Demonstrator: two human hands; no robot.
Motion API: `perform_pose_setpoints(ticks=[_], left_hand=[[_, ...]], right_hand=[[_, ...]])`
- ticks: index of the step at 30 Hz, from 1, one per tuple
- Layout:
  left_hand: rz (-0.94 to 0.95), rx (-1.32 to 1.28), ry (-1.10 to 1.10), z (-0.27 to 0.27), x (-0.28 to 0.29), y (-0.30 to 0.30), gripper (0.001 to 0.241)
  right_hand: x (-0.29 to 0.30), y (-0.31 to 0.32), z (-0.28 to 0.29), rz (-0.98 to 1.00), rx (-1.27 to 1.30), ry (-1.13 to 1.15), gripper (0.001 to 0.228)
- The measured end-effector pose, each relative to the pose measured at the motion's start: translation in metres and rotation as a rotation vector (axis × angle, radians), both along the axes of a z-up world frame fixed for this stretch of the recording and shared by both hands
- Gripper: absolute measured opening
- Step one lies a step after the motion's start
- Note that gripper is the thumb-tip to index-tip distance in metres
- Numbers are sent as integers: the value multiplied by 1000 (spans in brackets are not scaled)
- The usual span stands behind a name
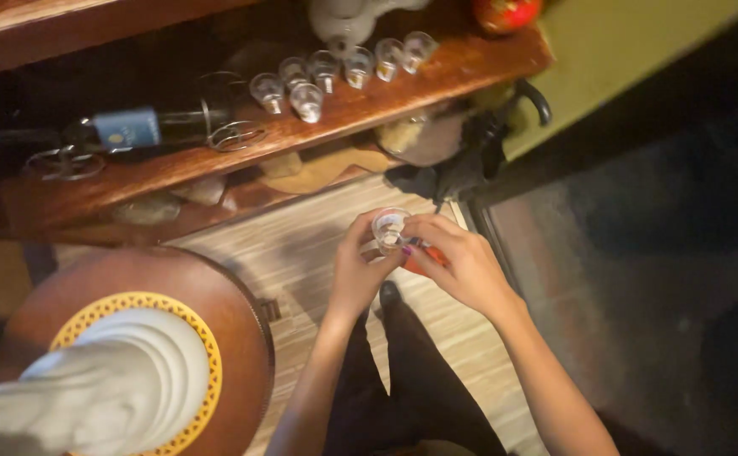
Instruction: Cleaning a statue and various glassware with a cloth in a restaurant or bar.
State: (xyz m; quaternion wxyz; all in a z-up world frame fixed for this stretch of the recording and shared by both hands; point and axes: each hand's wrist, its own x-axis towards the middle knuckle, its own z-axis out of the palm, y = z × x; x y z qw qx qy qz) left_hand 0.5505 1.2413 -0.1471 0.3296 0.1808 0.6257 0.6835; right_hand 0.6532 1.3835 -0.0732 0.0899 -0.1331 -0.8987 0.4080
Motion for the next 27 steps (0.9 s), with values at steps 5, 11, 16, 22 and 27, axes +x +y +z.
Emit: perform_pose_setpoints(ticks=[5, 11, 16, 22, 27], left_hand=[[118, -61, 21, -12, -8, 24, 52], [232, -67, 74, -32, -37, 59, 55], [252, -19, 64, -88, -75, 88, 56], [307, 20, 271, -132, -111, 105, 56], [344, 13, 408, -137, -125, 113, 60]], right_hand=[[-26, 34, -7, 117, 33, 68, 28], [-68, 59, -30, 71, 52, 52, 31], [-116, 82, -81, -3, 67, 10, 34], [-155, 95, -141, 12, 190, 180, 30], [-169, 102, -159, -42, 183, 205, 31]])
